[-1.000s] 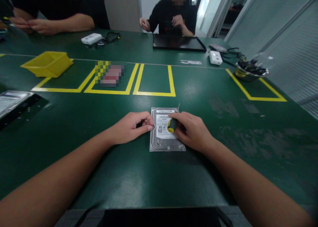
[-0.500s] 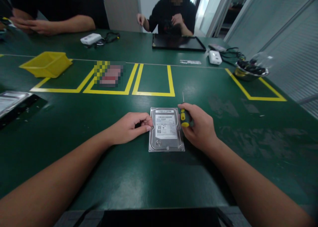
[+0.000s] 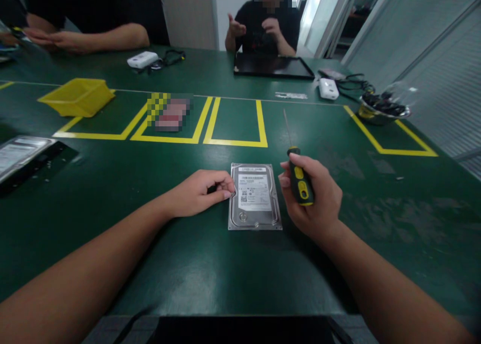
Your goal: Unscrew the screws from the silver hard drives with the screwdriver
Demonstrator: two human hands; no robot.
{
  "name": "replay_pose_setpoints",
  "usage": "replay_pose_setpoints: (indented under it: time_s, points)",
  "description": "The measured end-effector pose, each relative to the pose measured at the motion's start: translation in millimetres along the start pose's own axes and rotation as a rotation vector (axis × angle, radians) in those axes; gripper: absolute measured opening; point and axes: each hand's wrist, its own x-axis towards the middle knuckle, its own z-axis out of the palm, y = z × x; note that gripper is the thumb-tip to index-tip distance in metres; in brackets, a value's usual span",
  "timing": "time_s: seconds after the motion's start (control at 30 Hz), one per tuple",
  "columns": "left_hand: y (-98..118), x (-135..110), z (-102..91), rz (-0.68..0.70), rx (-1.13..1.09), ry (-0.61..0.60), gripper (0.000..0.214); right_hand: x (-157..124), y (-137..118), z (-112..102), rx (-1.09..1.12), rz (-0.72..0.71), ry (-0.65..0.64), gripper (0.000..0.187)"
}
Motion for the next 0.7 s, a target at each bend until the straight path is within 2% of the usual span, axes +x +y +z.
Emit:
replay_pose_setpoints:
  time_s: [0.13,0.23,0.47,0.6,0.7]
  points:
    - [1.1,-0.4,-0.3,-0.003,-0.002,0.004,0.012,0.7,-9.1,-1.9,0.053,0.022,-0.037,0.049]
    - [0.9,-0.7,-0.6,-0.006,-0.007,-0.003,0.012,2.9,-14.2,-5.0,0.119,0.089,-0.04,0.048]
    - [-0.2,0.1,-1.0,-0.008,-0.009,-0.003,0.013,14.9,-20.7,-10.5,0.198,0.218,-0.061,0.029]
    - [0.3,0.3,-0.7,-0.006,-0.012,-0.003,0.012,28.5,-28.7,-10.1,0.296,0.405,-0.055,0.016]
    - [0.4,-0.4,-0.9,-0.009,-0.003,-0.001,0.013,44.1,-33.7,-10.7,0.447,0.526,-0.092,0.023]
